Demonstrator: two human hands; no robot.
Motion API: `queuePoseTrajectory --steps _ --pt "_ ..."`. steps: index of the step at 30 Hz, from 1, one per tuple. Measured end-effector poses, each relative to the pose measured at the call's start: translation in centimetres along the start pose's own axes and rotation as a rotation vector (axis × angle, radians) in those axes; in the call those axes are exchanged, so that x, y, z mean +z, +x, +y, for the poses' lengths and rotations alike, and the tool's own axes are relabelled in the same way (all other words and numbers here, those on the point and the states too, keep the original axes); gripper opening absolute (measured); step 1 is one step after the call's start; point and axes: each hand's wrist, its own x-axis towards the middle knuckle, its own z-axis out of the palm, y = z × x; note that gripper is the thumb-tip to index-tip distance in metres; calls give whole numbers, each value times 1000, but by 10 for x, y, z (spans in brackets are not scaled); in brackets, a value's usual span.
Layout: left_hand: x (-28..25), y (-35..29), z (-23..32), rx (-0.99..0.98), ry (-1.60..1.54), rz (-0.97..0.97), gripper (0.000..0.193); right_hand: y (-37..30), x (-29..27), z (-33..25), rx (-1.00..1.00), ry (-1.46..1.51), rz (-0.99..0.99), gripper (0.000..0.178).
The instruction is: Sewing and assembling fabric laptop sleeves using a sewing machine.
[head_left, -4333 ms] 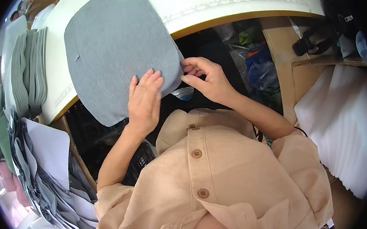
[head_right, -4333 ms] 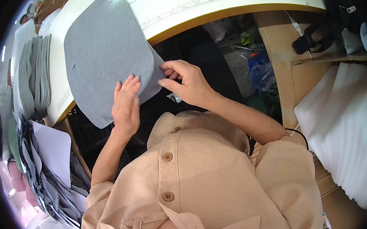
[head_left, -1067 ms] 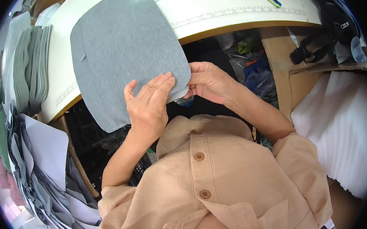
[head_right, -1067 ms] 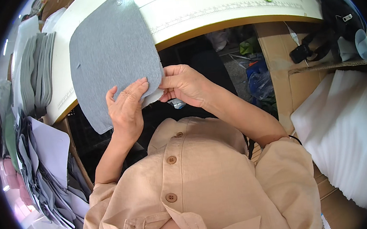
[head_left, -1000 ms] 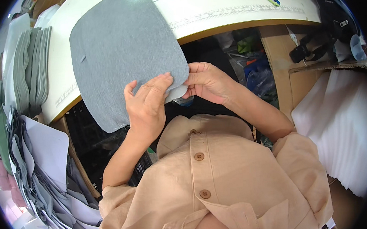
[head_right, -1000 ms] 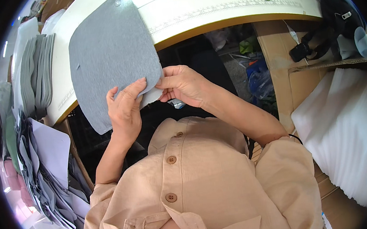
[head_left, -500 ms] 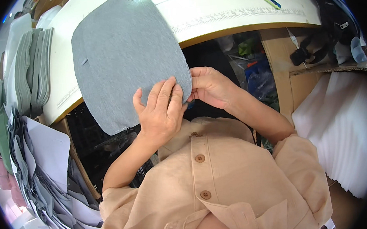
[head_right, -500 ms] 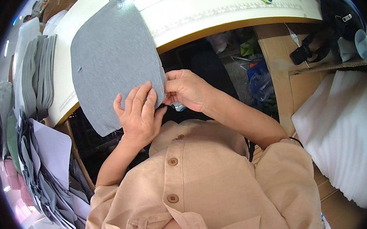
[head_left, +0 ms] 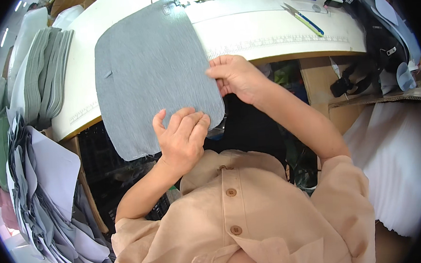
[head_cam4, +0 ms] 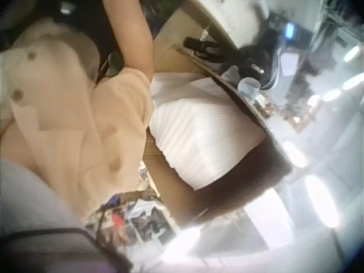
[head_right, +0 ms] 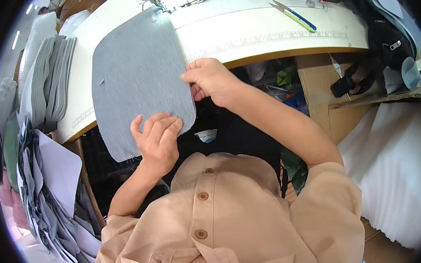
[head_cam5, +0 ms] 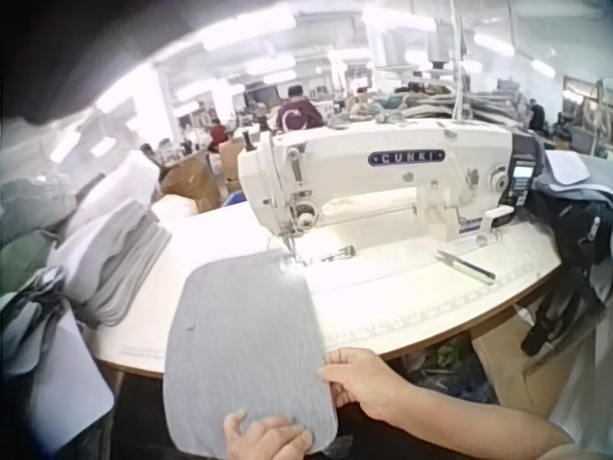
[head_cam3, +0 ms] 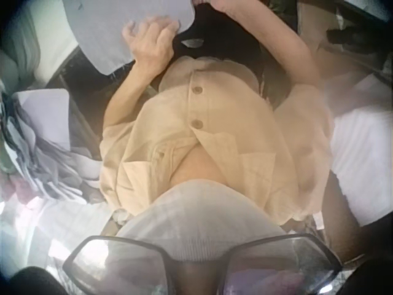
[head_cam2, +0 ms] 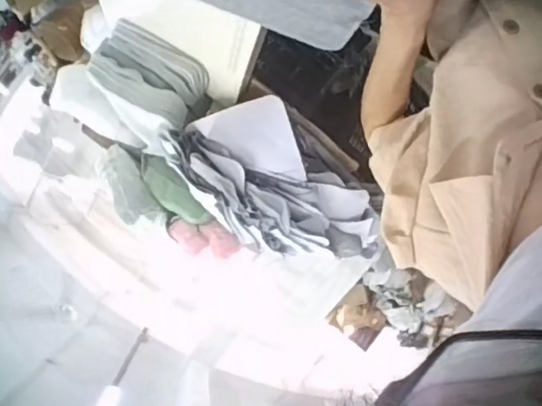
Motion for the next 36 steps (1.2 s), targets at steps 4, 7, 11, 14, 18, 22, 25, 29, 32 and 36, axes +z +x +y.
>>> queuePoseTrajectory --steps 4,7,11,14,18,22,25,29,32,36 --pt "3 -5 -2 -20 -5 -17 11 6 10 0 -124 -643 176 26" --pt "4 -8 -4 -31 -11 -9 11 2 16 -22 -572 -1586 279 58" --pt "5 -8 -4 -45 -92 -40 13 45 -13 -41 -448 -1807 251 119" --pt "4 -8 -5 -48 -118 -41 14 79 -27 -47 -369 -1743 214 133" --pt "2 -12 -9 -70 -129 -68 15 96 -23 -51 -431 -1696 120 135" --pt "3 -17 -16 -67 -118 -53 13 98 -16 -54 -445 -1682 39 135" --pt "8 -16 -22 -54 -122 -56 12 102 -15 -55 -455 -1697 2 133" --pt "17 6 -43 -51 -101 -115 10 111 -7 -60 -446 -1693 -9 125" --pt "22 25 -56 -8 -69 -137 9 116 -5 -61 -440 -1732 17 119" --pt "36 45 -78 10 -72 -200 9 119 -6 -64 -452 -1797 18 112"
